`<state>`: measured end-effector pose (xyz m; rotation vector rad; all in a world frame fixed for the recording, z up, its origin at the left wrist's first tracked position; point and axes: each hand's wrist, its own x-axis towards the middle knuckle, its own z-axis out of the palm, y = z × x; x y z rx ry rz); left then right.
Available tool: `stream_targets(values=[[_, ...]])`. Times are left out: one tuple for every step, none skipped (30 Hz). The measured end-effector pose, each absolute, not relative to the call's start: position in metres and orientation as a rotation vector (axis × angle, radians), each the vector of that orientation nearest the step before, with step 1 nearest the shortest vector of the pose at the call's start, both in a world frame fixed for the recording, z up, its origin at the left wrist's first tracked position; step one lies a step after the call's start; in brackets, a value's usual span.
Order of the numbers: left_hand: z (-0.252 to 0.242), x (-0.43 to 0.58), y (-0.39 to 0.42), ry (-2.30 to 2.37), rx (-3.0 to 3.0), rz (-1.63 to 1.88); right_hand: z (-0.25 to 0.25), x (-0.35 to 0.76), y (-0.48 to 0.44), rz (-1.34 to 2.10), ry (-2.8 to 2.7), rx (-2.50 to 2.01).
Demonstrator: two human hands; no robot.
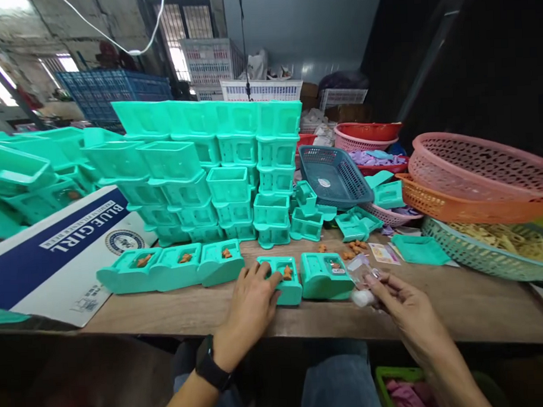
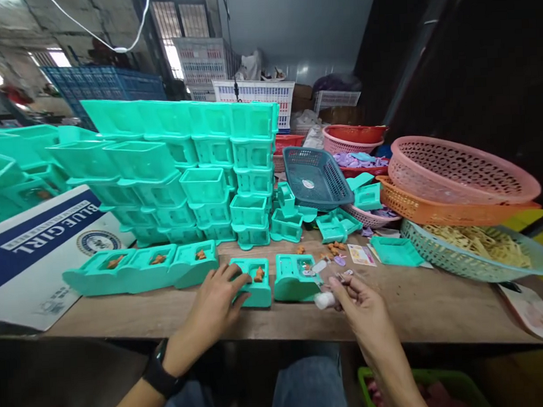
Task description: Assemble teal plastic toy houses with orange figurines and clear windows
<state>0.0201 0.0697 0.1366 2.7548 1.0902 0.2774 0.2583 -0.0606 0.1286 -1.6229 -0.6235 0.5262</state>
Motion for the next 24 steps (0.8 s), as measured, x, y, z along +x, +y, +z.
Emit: stream_targets(values=[[0.137,0.015,0.063,1.102,2.751,0.27,0.132,0.251,-0.061,0.569,-0.66,-1.61],[0.137,0.01,0.056,1.113,2.741,0.266,0.133,0.242,-0.06,0.615,-0.718,-1.599],[0.138,0.004,0.051,1.123,2.723,0.264,0.134,0.232,-0.059,0.662,-0.793,-1.589],[0.139,-0.001,0.047,1.127,2.702,0.263,0.132,0.223,-0.057,0.707,-0.881,-1.58],[0.141,-0.005,0.043,1.123,2.679,0.268,0.129,0.214,-0.054,0.749,-0.965,-1.574],[0.141,-0.009,0.041,1.11,2.652,0.281,0.124,0.207,-0.051,0.779,-1.035,-1.575],[0.142,-0.012,0.04,1.094,2.625,0.3,0.118,0.202,-0.047,0.781,-1.079,-1.588],[0.142,-0.015,0.04,1.077,2.6,0.329,0.111,0.2,-0.043,0.751,-1.099,-1.615],[0.141,-0.017,0.041,1.058,2.58,0.368,0.104,0.201,-0.04,0.703,-1.102,-1.65],[0.139,-0.018,0.044,1.031,2.57,0.41,0.097,0.204,-0.037,0.65,-1.095,-1.686],[0.137,-0.018,0.047,0.998,2.568,0.448,0.091,0.21,-0.035,0.609,-1.088,-1.719],[0.135,-0.018,0.05,0.96,2.572,0.477,0.087,0.217,-0.034,0.586,-1.083,-1.744],[0.132,-0.017,0.054,0.924,2.574,0.49,0.085,0.225,-0.034,0.581,-1.082,-1.762],[0.13,-0.015,0.057,0.893,2.572,0.484,0.084,0.232,-0.034,0.584,-1.091,-1.778],[0.128,-0.013,0.06,0.874,2.567,0.461,0.086,0.239,-0.034,0.585,-1.116,-1.793],[0.126,-0.012,0.061,0.872,2.561,0.432,0.088,0.244,-0.034,0.584,-1.156,-1.806],[0.125,-0.01,0.063,0.882,2.554,0.408,0.092,0.247,-0.034,0.59,-1.208,-1.818],[0.125,-0.01,0.063,0.895,2.549,0.396,0.097,0.248,-0.033,0.605,-1.265,-1.827],[0.125,-0.01,0.062,0.907,2.545,0.395,0.101,0.247,-0.031,0.633,-1.321,-1.831],[0.125,-0.01,0.062,0.914,2.542,0.398,0.105,0.244,-0.028,0.666,-1.367,-1.826],[0.125,-0.012,0.061,0.917,2.538,0.401,0.11,0.24,-0.025,0.702,-1.398,-1.813],[0.126,-0.015,0.059,0.92,2.532,0.399,0.113,0.236,-0.021,0.734,-1.415,-1.793],[0.127,-0.017,0.058,0.921,2.526,0.393,0.116,0.231,-0.017,0.762,-1.424,-1.773],[0.128,-0.02,0.057,0.923,2.519,0.386,0.119,0.227,-0.013,0.784,-1.429,-1.755]])
